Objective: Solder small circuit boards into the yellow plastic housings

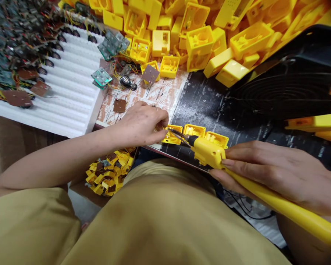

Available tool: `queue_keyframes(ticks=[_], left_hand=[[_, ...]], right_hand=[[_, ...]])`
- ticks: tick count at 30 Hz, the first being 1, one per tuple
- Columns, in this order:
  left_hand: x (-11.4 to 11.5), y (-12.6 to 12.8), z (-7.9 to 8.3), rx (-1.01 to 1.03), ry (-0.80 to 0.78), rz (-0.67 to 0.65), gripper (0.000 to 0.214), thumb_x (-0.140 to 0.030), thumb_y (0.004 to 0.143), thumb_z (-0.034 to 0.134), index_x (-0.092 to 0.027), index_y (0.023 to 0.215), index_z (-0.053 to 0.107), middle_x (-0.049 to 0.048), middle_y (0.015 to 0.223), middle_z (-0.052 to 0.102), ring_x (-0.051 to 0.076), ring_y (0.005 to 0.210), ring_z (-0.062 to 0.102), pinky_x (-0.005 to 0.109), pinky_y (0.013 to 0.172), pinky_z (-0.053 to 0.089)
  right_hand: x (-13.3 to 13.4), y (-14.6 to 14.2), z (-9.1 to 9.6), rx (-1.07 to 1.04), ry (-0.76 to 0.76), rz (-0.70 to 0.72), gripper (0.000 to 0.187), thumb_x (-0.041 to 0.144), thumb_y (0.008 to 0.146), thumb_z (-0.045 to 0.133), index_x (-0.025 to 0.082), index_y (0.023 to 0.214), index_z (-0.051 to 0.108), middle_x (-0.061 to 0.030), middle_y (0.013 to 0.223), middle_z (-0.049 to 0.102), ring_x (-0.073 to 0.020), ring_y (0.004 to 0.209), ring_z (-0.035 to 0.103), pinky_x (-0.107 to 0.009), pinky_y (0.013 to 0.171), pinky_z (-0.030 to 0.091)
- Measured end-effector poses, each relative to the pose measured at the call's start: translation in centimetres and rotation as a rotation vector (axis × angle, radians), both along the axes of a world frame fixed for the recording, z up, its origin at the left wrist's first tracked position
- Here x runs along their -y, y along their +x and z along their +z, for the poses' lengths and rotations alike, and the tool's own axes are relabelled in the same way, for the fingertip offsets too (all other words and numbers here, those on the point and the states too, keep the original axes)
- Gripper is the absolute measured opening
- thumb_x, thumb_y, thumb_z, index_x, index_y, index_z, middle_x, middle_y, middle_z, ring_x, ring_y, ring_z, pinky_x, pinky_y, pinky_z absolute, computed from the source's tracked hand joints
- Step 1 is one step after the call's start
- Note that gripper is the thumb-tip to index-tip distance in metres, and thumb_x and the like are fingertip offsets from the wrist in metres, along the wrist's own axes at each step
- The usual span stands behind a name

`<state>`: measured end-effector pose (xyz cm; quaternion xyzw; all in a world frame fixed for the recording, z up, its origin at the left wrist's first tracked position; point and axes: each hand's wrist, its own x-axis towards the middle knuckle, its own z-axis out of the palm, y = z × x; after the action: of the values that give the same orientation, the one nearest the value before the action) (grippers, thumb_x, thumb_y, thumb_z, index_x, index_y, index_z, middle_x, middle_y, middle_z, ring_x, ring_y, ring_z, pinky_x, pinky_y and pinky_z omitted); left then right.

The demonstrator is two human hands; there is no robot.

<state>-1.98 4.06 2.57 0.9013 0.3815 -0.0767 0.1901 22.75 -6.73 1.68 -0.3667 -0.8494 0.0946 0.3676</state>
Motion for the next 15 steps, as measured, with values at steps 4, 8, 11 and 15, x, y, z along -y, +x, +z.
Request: queue_keyframes(ticks=[4,8,11,15], left_hand=[[-0.1,0.4,-0.1,-0.027,-0.015,0.013,0.015,-0.03,0.079,0.055,-0.018,0.082,0.064,-0.0007,0.075,0.069,0.017,0.074,0.063,0.035,0.084,0.041],[-0.2,0.4,-0.2,-0.027,-0.019,0.005,0.015,-0.03,0.079,0.055,-0.018,0.081,0.064,-0.0009,0.074,0.069,0.016,0.073,0.062,0.034,0.083,0.041],[-0.1,0.5,-0.2,-0.029,-0.022,0.009,0.014,-0.029,0.078,0.055,-0.018,0.08,0.064,-0.0007,0.073,0.069,0.016,0.072,0.062,0.035,0.083,0.041],[-0.2,0.3,0.0,-0.009,-0.015,-0.014,0.015,-0.029,0.08,0.054,-0.017,0.081,0.064,-0.0005,0.073,0.068,0.016,0.07,0.061,0.036,0.085,0.041]], right_hand=[[-0.1,0.9,0.3,0.026,-0.091,-0.054,0.011,0.03,0.09,0.066,0.022,0.09,0.059,-0.0022,0.075,0.066,-0.0095,0.067,0.064,-0.023,0.064,0.055],[-0.1,1.7,0.7,0.03,-0.101,0.005,0.014,0.026,0.086,0.071,0.024,0.095,0.061,-0.0019,0.078,0.068,-0.0101,0.066,0.065,-0.02,0.055,0.055],[-0.1,1.7,0.8,0.004,-0.118,-0.035,0.008,0.027,0.09,0.066,0.023,0.094,0.06,-0.0017,0.075,0.067,-0.0096,0.064,0.064,-0.02,0.056,0.055],[0.1,2.6,0.4,-0.003,-0.185,0.001,0.034,0.025,0.085,0.072,0.028,0.117,0.06,-0.0017,0.085,0.069,-0.0128,0.068,0.067,-0.023,0.054,0.058]])
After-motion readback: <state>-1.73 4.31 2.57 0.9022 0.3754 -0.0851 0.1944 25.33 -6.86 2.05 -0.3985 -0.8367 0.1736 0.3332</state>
